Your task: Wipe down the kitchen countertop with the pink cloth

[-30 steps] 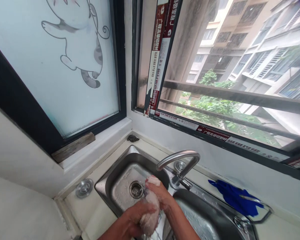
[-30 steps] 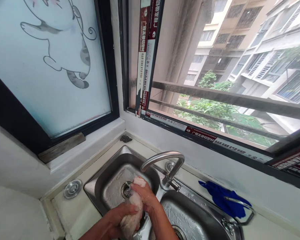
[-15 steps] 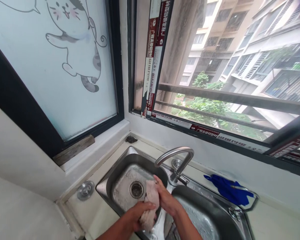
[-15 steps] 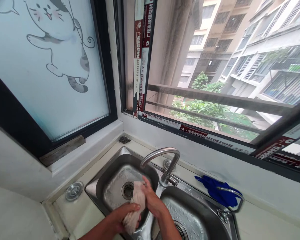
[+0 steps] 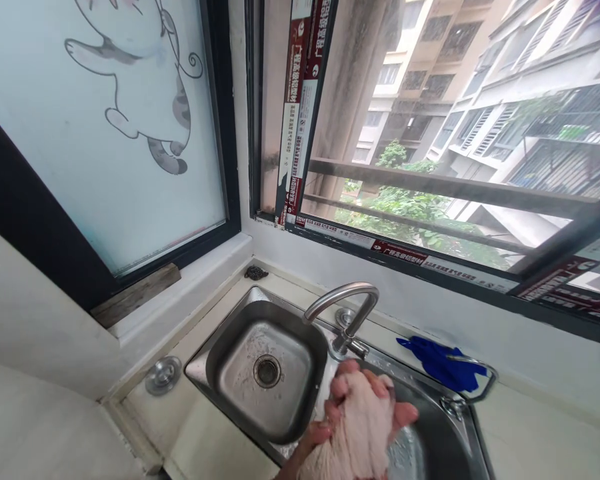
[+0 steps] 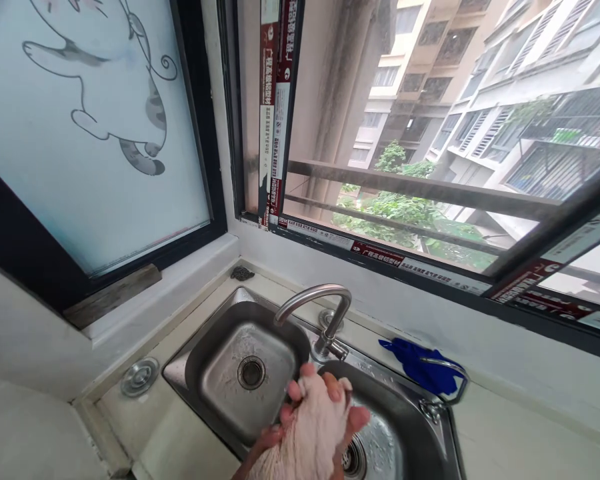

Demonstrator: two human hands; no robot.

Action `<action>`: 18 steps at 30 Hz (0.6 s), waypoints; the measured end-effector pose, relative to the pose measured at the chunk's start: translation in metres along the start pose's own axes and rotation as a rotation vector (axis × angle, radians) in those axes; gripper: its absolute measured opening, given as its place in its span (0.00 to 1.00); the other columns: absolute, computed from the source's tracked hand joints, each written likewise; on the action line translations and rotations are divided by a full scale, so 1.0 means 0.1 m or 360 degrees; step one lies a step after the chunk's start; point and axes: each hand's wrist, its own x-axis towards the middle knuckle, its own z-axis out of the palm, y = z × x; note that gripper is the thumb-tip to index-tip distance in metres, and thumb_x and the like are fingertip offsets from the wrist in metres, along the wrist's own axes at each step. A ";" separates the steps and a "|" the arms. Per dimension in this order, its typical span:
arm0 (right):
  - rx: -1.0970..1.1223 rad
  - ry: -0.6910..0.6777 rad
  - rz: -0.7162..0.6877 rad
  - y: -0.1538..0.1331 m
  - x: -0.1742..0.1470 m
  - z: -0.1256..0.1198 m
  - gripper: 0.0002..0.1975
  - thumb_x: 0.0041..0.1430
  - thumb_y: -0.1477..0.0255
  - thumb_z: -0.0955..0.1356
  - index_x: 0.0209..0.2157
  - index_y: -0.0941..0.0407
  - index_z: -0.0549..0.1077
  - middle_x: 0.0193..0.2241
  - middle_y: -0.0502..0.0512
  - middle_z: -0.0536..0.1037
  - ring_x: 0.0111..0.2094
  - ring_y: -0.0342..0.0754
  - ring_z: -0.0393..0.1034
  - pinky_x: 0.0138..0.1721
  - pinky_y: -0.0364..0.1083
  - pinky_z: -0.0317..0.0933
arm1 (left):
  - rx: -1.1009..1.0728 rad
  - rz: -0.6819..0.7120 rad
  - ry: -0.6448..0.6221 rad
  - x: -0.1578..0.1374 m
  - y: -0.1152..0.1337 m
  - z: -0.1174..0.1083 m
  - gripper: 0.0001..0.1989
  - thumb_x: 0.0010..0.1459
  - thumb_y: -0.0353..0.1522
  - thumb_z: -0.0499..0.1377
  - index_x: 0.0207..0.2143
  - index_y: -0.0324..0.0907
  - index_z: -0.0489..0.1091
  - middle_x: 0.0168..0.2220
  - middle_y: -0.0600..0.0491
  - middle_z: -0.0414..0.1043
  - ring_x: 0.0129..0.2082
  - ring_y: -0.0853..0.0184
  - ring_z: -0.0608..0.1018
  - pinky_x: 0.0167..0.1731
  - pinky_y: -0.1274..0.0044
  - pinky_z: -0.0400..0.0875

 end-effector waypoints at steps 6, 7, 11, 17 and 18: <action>-0.0053 -0.0488 0.0170 -0.39 -0.05 0.54 0.20 0.56 0.55 0.75 0.24 0.52 0.66 0.28 0.45 0.65 0.19 0.38 0.53 0.25 0.41 0.61 | 0.0081 -0.0199 -0.0218 -0.29 0.39 0.28 0.41 0.35 0.56 0.69 0.46 0.41 0.70 0.35 0.48 0.68 0.30 0.66 0.68 0.28 0.75 0.61; -0.0174 -0.0506 0.0270 -0.40 0.00 0.57 0.21 0.57 0.55 0.74 0.24 0.52 0.66 0.28 0.46 0.65 0.20 0.39 0.54 0.26 0.42 0.62 | 0.0091 -0.0216 -0.0251 -0.32 0.45 0.31 0.39 0.34 0.52 0.71 0.46 0.40 0.70 0.35 0.49 0.68 0.29 0.68 0.68 0.28 0.75 0.61; -0.0715 -0.0511 0.0528 -0.29 0.26 0.46 0.25 0.57 0.50 0.72 0.22 0.54 0.63 0.25 0.46 0.67 0.17 0.38 0.54 0.20 0.42 0.59 | 0.0275 -0.0206 -0.0165 -0.26 0.52 0.26 0.25 0.35 0.37 0.71 0.38 0.37 0.71 0.28 0.54 0.68 0.24 0.72 0.69 0.26 0.77 0.63; -0.1764 -0.0233 0.0586 0.16 0.54 0.08 0.32 0.47 0.37 0.68 0.19 0.52 0.59 0.14 0.44 0.60 0.13 0.42 0.55 0.16 0.43 0.54 | 0.0563 0.0208 0.0652 0.03 0.26 -0.22 0.15 0.36 0.34 0.69 0.26 0.39 0.68 0.17 0.58 0.64 0.16 0.72 0.66 0.21 0.77 0.62; -0.1842 -0.0219 0.0573 0.24 0.57 0.03 0.31 0.47 0.38 0.68 0.19 0.52 0.60 0.13 0.44 0.60 0.13 0.42 0.55 0.16 0.43 0.52 | 0.0567 0.0272 0.0719 0.06 0.23 -0.30 0.15 0.36 0.33 0.69 0.26 0.40 0.67 0.17 0.60 0.63 0.16 0.73 0.66 0.21 0.78 0.61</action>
